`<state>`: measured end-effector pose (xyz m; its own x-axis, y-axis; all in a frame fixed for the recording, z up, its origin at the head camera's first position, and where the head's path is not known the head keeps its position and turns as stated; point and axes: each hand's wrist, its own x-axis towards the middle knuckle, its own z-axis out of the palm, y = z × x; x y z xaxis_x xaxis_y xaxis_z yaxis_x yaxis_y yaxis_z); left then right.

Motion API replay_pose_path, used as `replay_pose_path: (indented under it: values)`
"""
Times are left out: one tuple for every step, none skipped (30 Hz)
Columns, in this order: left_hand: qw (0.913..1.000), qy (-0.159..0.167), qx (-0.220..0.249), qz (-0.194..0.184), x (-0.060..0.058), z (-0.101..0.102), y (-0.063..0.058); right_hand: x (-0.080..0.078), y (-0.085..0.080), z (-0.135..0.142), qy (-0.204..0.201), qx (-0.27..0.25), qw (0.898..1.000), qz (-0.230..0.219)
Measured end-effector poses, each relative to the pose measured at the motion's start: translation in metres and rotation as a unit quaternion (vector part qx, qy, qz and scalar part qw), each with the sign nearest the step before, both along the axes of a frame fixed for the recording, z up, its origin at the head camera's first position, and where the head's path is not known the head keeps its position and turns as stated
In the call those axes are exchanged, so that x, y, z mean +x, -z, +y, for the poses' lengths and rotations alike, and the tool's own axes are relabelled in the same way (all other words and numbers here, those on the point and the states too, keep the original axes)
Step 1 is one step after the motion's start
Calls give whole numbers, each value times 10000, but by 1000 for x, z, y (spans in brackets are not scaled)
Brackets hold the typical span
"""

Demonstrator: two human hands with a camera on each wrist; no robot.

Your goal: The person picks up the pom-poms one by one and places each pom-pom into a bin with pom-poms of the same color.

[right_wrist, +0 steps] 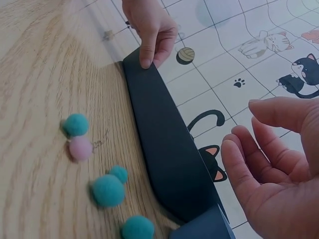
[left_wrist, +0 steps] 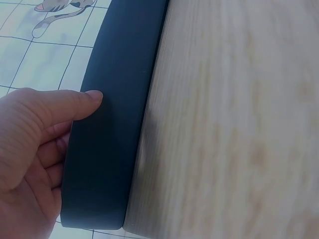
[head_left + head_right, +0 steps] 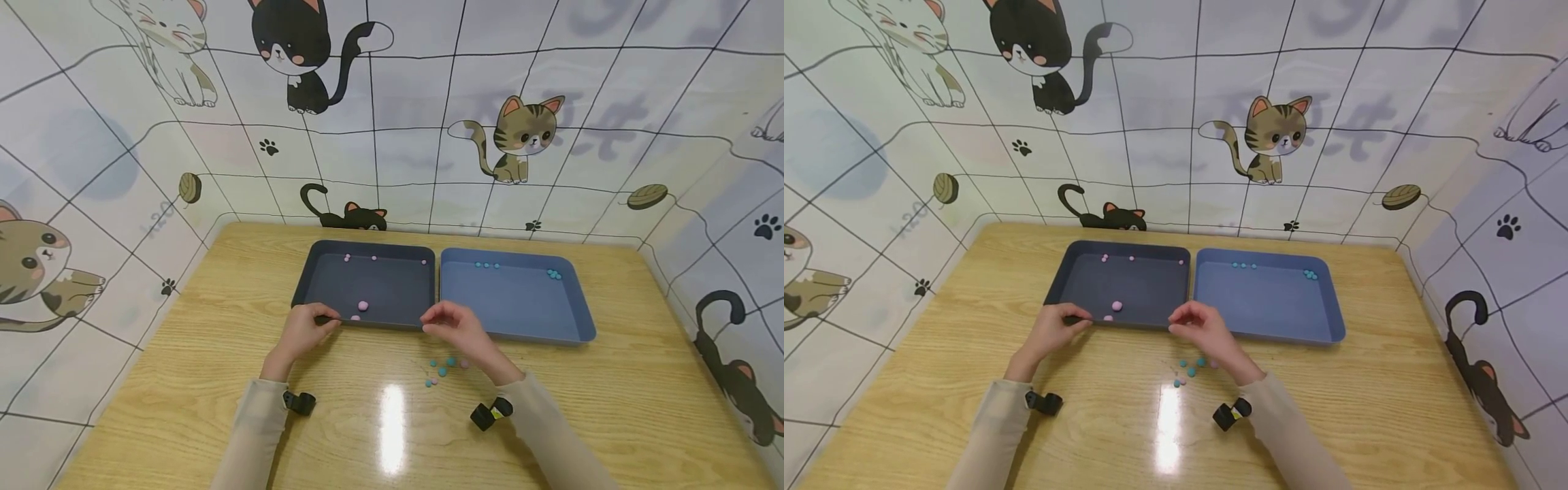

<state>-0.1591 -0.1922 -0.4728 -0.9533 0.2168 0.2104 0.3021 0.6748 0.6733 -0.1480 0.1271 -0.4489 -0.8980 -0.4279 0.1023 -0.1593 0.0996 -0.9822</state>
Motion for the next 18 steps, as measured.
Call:
replay_pose_path:
  values:
    - [10000, 0, -2, 0, 0, 0, 0, 1, 0, 1, 6, 7, 10000, 35]
    - [10000, 2, -5, -3, 0, 0, 0, 2, 1, 3, 8, 17, 10000, 70]
    - [10000, 4, 4, -6, 0, 0, 0, 3, 1, 4, 10, 10, 10000, 98]
    - [10000, 11, 9, -1, 0, 0, 0, 4, 1, 6, 7, -5, 9999, 120]
    - [10000, 9, 4, -2, 1, 0, 0, 5, 1, 8, 7, -2, 9999, 152]
    - [10000, 5, 8, -7, 1, 0, 0, 6, 2, 9, 11, -7, 9999, 162]
    - [10000, 4, 11, -8, 1, 0, 0, 8, 2, 10, 26, 11, 9999, 170]
    - [10000, 11, 19, -5, 1, 0, 0, 9, 2, 12, 48, 28, 9999, 148]
    - [10000, 13, 16, 3, 1, 0, 0, 10, 2, 14, 76, 53, 9999, 138]
    - [10000, 5, 5, -3, 1, 0, 0, 11, 3, 16, 103, 73, 9998, 130]
    - [10000, -5, -4, -12, 1, 0, 0, 12, 3, 18, 121, 100, 9998, 120]
    - [10000, -9, -7, -21, 1, 0, 0, 13, 4, 20, 137, 131, 9997, 120]
    - [10000, -10, -10, -24, 1, 0, 1, 14, 5, 22, 154, 169, 9997, 107]
    - [10000, -9, -13, -25, 0, 0, 1, 15, 7, 24, 157, 182, 9997, 95]
    - [10000, -15, -27, -25, 0, 0, 1, 16, 8, 27, 160, 201, 9996, 93]
    - [10000, -15, -25, -23, 0, 0, 2, 16, 9, 29, 162, 214, 9996, 79]
    - [10000, -11, -23, -11, -1, -1, 2, 17, 11, 31, 164, 233, 9996, 84]
    - [10000, -2, -8, 9, 0, -1, 2, 17, 12, 33, 169, 230, 9996, 85]
